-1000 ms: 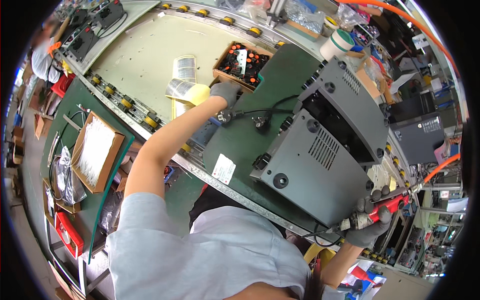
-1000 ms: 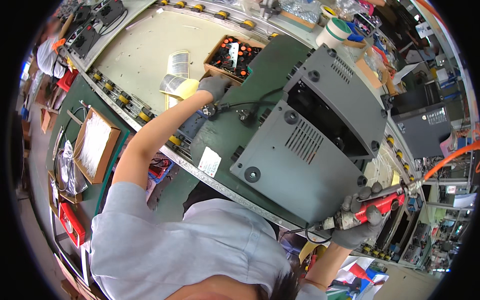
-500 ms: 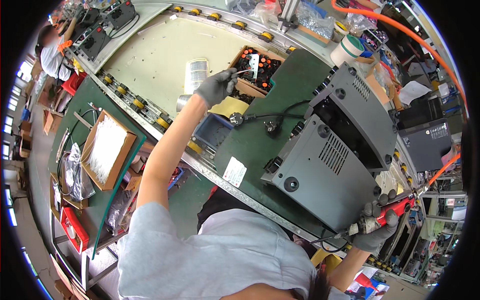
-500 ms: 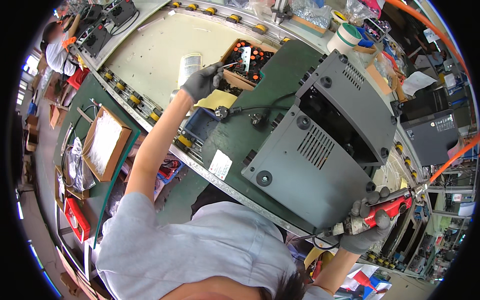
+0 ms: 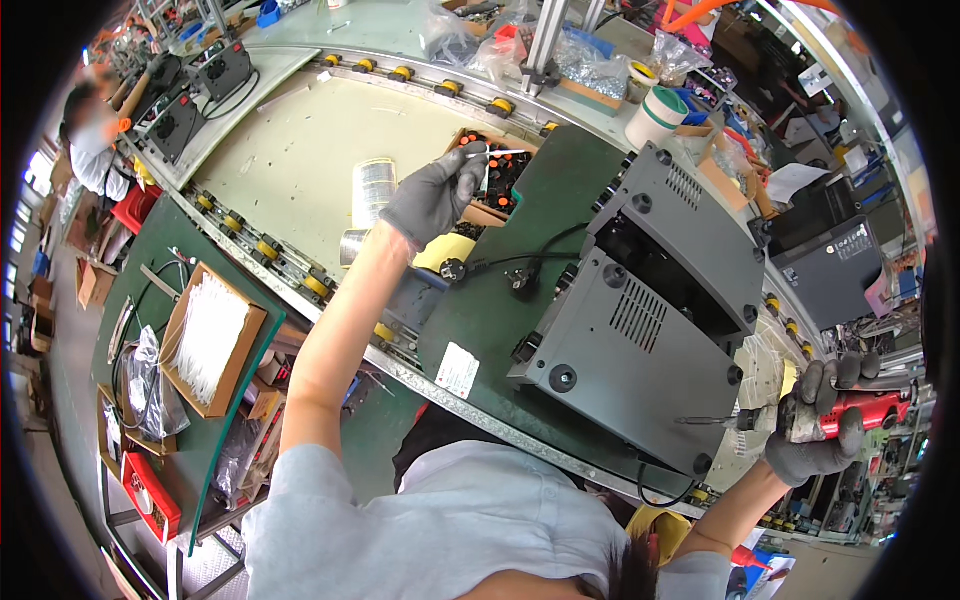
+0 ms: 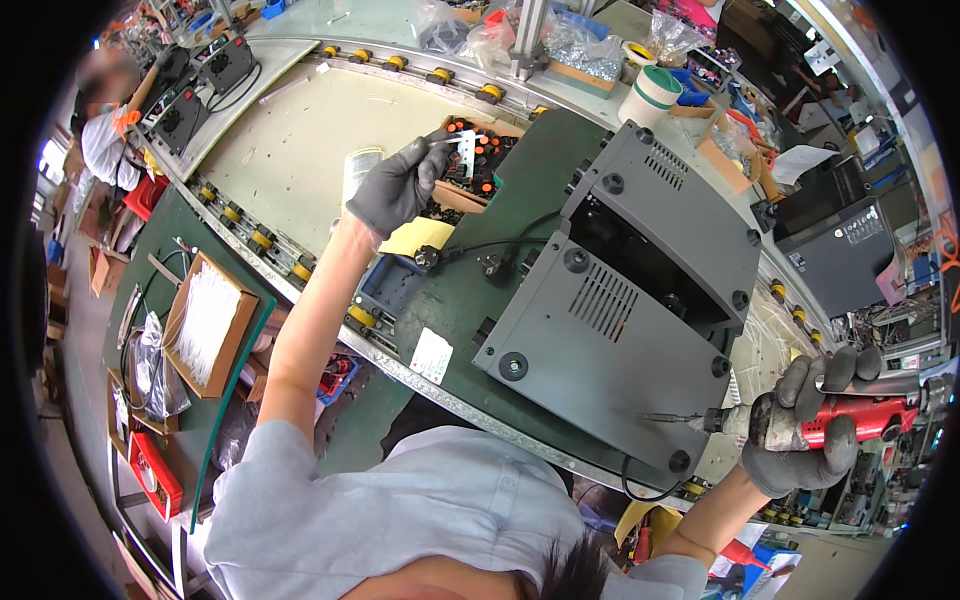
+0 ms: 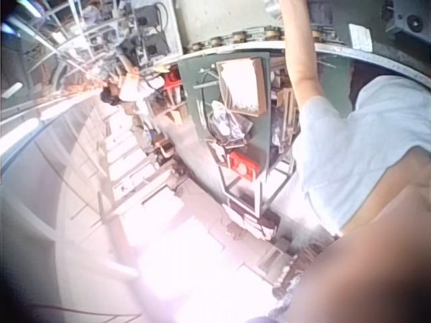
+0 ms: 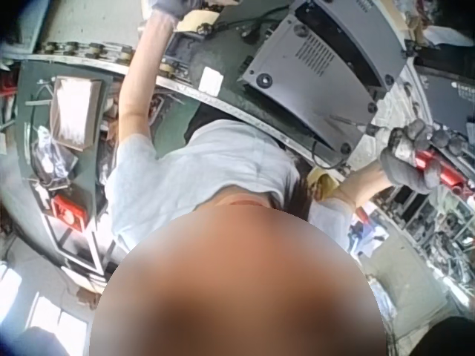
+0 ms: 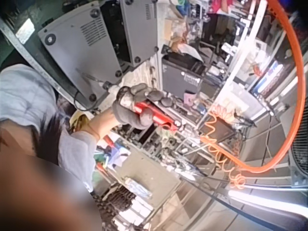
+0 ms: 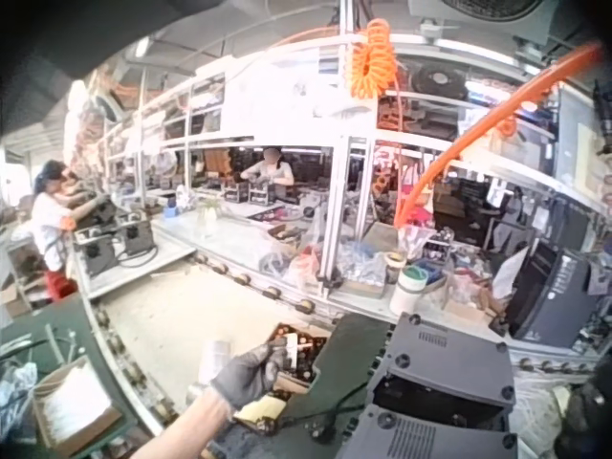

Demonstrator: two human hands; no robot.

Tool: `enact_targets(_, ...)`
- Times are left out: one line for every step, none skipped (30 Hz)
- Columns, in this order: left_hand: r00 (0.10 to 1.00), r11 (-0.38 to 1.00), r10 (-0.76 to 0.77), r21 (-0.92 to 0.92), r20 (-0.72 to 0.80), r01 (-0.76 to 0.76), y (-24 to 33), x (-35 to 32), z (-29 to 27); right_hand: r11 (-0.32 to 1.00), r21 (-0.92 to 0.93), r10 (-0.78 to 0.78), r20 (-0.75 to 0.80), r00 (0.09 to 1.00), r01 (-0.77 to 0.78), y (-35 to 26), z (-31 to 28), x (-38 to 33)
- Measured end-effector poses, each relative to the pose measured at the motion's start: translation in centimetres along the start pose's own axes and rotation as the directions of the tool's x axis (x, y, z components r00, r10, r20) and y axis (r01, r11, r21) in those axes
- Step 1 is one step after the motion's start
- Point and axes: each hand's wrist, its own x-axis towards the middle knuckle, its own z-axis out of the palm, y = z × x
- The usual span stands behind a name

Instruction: The recorder is assembling and inspecting electronic power units on a factory production line, using various tools and applying labels.

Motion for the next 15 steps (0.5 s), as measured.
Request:
enact_targets(0.998, 0.999, -0.035, -0.024, 0.049, 0.037, 0.1, 0.7, -1.3, 1.000, 0.021, -0.003, 0.032, 0.999, 0.002, -0.2, 0.1, -0.1)
enact_targets(0.989, 0.995, -0.091, -0.038, 0.113, 0.095, 0.2, 1.0, -1.8, 1.000, 0.028, -0.005, 0.037, 0.999, 0.004, -0.2, 0.2, -0.3)
enact_targets(0.989, 0.995, -0.094, -0.036, 0.111, 0.098, 0.1, 1.1, -2.4, 1.000, 0.029, -0.005, 0.033, 0.999, 0.004, -0.2, 0.4, -0.4)
enact_targets(0.997, 0.998, -0.068, 0.011, 0.029, 0.068, -0.2, 1.3, -1.9, 1.000, 0.019, 0.001, 0.047, 0.999, -0.002, -0.1, 0.7, -0.3)
enact_targets(0.998, 0.997, -0.037, 0.061, -0.053, 0.041, -0.2, 1.3, -1.5, 1.000, 0.011, 0.008, 0.062, 0.998, -0.008, 0.0, 0.8, -0.3)
enact_targets(0.995, 0.995, -0.094, -0.023, -0.019, 0.093, -0.1, 1.2, -1.1, 0.999, 0.026, 0.033, 0.066, 0.997, -0.035, -0.1, 0.6, -0.3)
enact_targets(0.995, 0.995, -0.099, -0.021, -0.020, 0.099, -0.2, 1.0, 0.0, 0.999, 0.026, 0.032, 0.060, 0.998, -0.033, -0.1, 0.4, -0.1)
enact_targets(0.989, 0.996, -0.079, -0.058, -0.123, 0.072, -0.7, 0.4, 1.3, 0.999, 0.015, 0.037, 0.088, 0.995, -0.039, 0.0, 0.3, 0.2)
enact_targets(0.972, 0.995, -0.061, -0.092, -0.226, 0.041, -1.0, 0.1, 1.9, 0.999, 0.005, 0.044, 0.116, 0.992, -0.045, 0.0, 0.2, 0.5)
enact_targets(0.988, 0.986, -0.085, -0.155, -0.127, 0.065, -0.8, -0.3, 2.2, 0.998, 0.014, 0.058, 0.111, 0.992, -0.060, -0.2, 0.6, 0.6)
enact_targets(0.988, 0.986, -0.084, -0.152, -0.126, 0.064, -0.7, -0.8, 2.5, 0.998, 0.016, 0.055, 0.110, 0.992, -0.057, -0.3, 1.0, 0.8)
enact_targets(0.995, 0.988, -0.078, -0.135, -0.061, 0.069, -0.8, -1.5, 2.8, 1.000, 0.009, 0.020, 0.129, 0.991, -0.021, -0.1, 1.4, 1.2)
enact_targets(0.997, 0.990, -0.076, -0.119, 0.002, 0.076, -1.0, -2.1, 3.4, 1.000, 0.002, -0.013, 0.145, 0.989, 0.013, 0.1, 1.7, 1.7)
enact_targets(0.996, 0.994, -0.072, -0.083, 0.059, 0.077, -1.1, -2.5, 3.7, 1.000, -0.012, -0.025, 0.160, 0.987, 0.028, 0.2, 1.9, 2.1)
enact_targets(0.996, 0.994, -0.074, -0.082, 0.058, 0.079, -1.2, -2.8, 4.1, 1.000, -0.012, -0.026, 0.158, 0.987, 0.028, 0.2, 2.1, 2.3)
